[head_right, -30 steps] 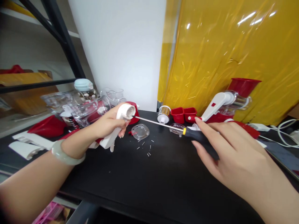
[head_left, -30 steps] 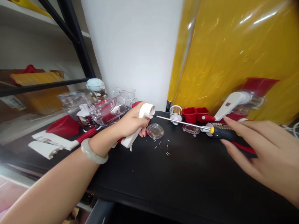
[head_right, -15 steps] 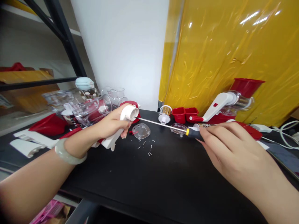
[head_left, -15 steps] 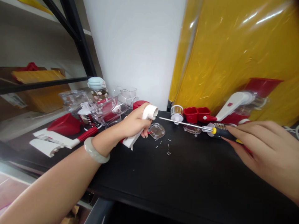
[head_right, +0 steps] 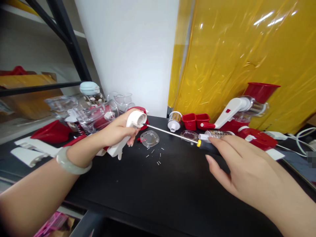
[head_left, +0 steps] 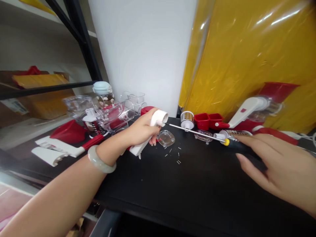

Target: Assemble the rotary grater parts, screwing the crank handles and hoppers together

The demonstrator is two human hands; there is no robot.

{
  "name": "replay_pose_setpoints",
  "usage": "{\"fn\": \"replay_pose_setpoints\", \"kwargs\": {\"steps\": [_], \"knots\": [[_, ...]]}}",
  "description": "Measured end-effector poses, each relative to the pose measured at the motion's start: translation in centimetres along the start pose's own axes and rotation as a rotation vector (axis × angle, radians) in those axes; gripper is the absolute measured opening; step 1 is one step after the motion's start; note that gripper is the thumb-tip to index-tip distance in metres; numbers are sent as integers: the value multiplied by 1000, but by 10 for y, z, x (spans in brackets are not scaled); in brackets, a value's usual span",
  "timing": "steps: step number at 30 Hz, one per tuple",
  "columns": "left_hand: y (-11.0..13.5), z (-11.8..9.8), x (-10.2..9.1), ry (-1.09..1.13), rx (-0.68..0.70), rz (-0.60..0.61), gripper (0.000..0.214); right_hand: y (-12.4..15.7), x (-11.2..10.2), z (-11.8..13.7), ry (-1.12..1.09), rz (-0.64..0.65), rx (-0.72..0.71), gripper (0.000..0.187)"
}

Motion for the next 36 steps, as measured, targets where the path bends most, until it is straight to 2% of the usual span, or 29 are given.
{"fn": "replay_pose_setpoints", "kwargs": {"steps": [5,9,15,17,20,25,29,32,36], "knots": [[-1,-1,-4,8,19,-45,52,-1,4,3,-20,53,-87,36],[-1,-1,-5,-28,11,-46,53,-2,0,5,-28,-7,-120,28],[-1,4,-2,-39,6,-22,51,2,-5,-2,-14,-88,-192,41],[-1,5,-1,-29,-6,-8,47,4,-7,-4,-6,-110,-182,43],[-2,3,-1,-6,-7,-6,48,4,-8,-1,81,-155,-93,38],[-1,3,-1,-15,-13,4,46,-3,-3,6,173,-73,-32,38],[-2,12,2,-82,-55,57,41,-7,-2,3,90,-16,-24,40],[-2,14,1,-116,-50,42,40,-7,1,2,1,47,-40,37],[-3,12,3,-117,-49,42,38,-8,3,-1,30,69,-32,30]]}}
Point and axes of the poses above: each hand's wrist, its own y-axis away from the middle knuckle, its own x-axis out of the palm, z = x × y, the point moved 3 cm from there along -y, towards the middle knuckle, and after that the axes turned 7 degrees about x, right-handed, at the moved point
